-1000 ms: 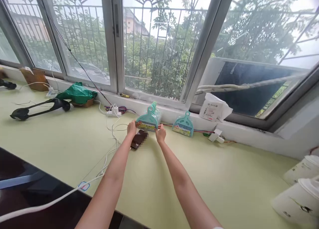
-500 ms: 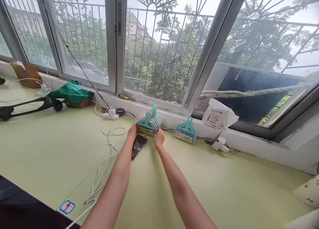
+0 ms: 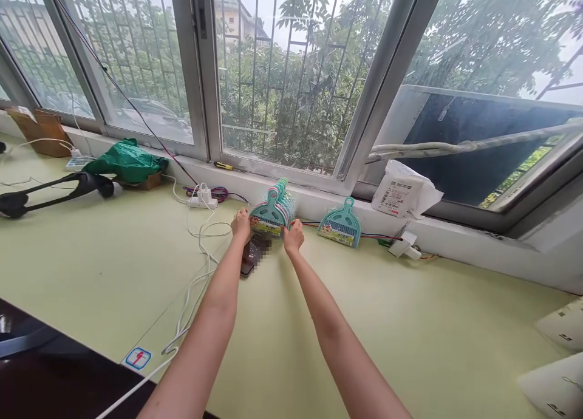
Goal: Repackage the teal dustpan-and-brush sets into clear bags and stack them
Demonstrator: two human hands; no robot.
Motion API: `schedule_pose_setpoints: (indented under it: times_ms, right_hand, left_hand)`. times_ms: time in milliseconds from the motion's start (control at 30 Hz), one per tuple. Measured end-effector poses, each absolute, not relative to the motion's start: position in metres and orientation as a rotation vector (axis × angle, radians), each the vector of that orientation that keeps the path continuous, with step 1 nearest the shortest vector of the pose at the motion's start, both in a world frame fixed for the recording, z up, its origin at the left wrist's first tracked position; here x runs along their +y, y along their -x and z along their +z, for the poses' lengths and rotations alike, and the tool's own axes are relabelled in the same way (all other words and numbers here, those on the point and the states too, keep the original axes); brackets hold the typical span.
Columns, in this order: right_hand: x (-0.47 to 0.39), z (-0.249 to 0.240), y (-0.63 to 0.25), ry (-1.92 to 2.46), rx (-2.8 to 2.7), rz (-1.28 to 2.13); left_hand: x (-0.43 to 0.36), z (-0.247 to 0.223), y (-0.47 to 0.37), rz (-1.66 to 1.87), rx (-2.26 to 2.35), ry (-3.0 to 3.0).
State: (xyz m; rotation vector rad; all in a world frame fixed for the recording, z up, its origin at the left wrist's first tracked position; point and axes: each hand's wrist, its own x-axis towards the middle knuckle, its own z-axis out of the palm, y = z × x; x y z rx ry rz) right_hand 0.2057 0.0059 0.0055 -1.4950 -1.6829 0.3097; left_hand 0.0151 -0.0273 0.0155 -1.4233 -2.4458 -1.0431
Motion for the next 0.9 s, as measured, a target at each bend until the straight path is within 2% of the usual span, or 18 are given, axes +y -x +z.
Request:
schedule_pose_setpoints:
  times_ms: [233,400,533,600,733,900]
  right_hand:
    - [0.006,0.003,-0.221,1.356,-1.739,0.448]
    - [0.007,-0.010,-0.267,1.356,-1.487,0.350]
    - [0.030,-0.018,-0.333,1.573,-1.188,0.151]
    - [0.045,-0.017,-0.369,1.716,-1.052,0.118]
    - [0.068,-0.012,-0.421,1.871,-1.021,0.340]
    - [0.083,-0.011,-0.441,1.818,-1.089,0.465]
  left_hand:
    - [-0.037,0.020,-0.017,-1.320,-2.307,1.354]
    - [-0.052,0.059,-0.036,-1.698,-2.001,0.952]
    - [-0.068,0.074,-0.089,-1.863,-1.824,1.056]
    - [-0.075,0.061,-0.130,-1.948,-1.847,1.271]
    - [-0.085,0.007,-0.205,-1.917,-1.839,1.781]
    - [-0.077,-0.036,-0.229,-1.947,-2.087,2.169]
